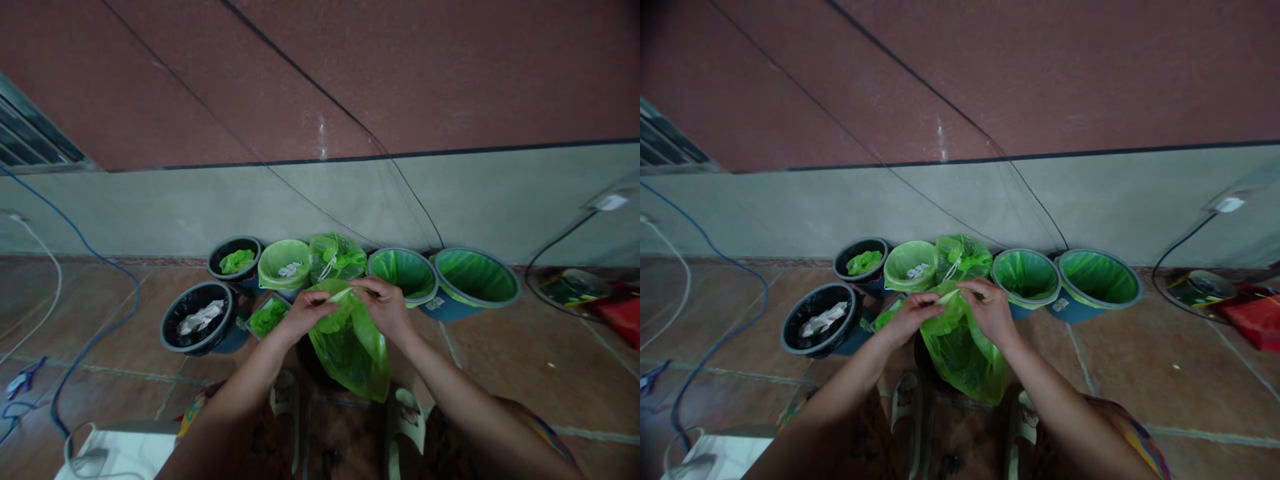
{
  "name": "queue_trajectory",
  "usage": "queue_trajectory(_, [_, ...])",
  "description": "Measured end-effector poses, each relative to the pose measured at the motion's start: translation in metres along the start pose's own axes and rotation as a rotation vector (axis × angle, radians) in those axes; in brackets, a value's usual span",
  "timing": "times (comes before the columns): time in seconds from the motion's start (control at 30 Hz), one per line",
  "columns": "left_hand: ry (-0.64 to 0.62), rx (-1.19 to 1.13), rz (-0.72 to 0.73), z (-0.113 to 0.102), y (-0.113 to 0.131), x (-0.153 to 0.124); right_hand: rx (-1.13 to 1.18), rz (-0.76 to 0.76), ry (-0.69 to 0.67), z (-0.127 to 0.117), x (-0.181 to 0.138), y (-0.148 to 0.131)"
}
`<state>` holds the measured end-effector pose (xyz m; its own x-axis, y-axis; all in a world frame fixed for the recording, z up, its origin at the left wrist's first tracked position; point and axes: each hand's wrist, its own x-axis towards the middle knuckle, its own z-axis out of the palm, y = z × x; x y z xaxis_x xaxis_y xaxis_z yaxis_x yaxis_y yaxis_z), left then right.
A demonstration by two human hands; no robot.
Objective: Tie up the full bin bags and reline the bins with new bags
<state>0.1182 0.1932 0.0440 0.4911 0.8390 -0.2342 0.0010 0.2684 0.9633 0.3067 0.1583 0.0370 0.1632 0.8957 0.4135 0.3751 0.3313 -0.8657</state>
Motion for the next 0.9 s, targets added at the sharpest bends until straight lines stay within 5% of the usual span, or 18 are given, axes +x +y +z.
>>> queue_trajectory(0.13, [0.09,0.208,0.089,-0.013,0.005,0.001,-0.046,-0.044,0.02,-0.007,0.003,-0.001])
queue_trajectory(0.27, [0.426,0.788,0.205,-0.023,0.007,0.002,-0.171,-0.1,0.045,-0.012,0.005,-0.003])
queue_trajectory(0.37, [0.609,1.076,0.165,-0.025,0.007,0.001,-0.281,-0.123,0.024,-0.014,0.005,-0.002])
queue_trajectory(0.57, [0.682,1.279,-0.018,-0.03,0.014,0.0,-0.404,-0.155,-0.025,-0.019,0.004,0.005])
queue_trajectory(0.77, [0.71,1.267,-0.115,-0.038,0.021,-0.001,-0.525,-0.148,-0.231,-0.025,0.003,0.015])
queue_trajectory(0.9, [0.713,1.29,-0.151,-0.042,0.024,-0.003,-0.703,-0.076,-0.119,-0.031,0.003,0.019])
